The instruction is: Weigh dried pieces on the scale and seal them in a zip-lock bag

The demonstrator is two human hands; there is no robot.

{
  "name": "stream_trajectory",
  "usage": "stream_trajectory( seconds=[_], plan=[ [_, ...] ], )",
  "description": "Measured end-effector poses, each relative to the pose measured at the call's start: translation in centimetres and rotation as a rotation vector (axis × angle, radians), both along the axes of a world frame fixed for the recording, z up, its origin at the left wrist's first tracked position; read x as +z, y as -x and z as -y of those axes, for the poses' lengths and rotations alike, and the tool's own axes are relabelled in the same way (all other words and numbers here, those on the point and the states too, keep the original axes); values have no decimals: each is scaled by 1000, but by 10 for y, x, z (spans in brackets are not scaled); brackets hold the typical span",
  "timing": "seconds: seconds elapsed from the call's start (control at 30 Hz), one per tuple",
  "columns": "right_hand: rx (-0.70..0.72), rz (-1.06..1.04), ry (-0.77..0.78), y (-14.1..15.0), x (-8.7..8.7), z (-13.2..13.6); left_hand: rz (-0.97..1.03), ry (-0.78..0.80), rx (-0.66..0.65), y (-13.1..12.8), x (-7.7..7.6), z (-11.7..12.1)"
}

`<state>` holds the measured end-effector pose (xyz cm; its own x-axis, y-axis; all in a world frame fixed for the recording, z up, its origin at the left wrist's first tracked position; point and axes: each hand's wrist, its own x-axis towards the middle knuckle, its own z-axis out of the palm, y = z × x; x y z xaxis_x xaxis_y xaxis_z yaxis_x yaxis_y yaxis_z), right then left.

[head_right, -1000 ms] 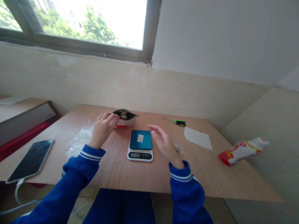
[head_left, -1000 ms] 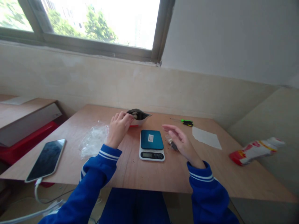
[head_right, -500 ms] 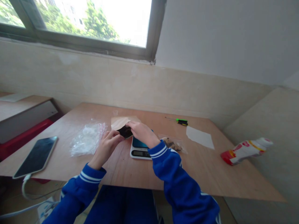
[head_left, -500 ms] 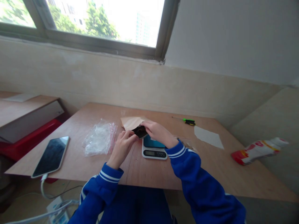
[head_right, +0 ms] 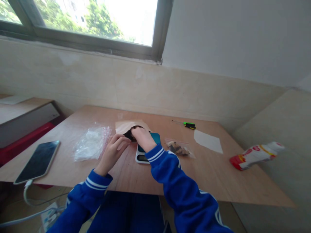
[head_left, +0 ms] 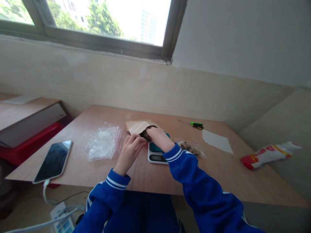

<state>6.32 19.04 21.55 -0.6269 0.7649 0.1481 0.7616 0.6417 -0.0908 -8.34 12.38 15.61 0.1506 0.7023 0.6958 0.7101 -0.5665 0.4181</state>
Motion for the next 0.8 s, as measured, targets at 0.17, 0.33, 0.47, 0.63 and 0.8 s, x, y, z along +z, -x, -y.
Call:
stream_trajectory(
  seconds=[0.17,0.33,0.47,0.63,0.8],
  plan=[
    [-1,-24,-29,-9,12,19,84,16,43,2,-2,-2],
    [135,-497,75,-45,19,28,133,-57,96,4,-2,-4],
    [37,-970,158,-84,9,29,69,-56,81,4,3,-9],
    [-305,-1016,-4,-112,-46,12,50,-88,135,4,5,-15],
    [-268,-585,-15,-106,-92,-6,58,-81,127,4,5,-15]
  ],
)
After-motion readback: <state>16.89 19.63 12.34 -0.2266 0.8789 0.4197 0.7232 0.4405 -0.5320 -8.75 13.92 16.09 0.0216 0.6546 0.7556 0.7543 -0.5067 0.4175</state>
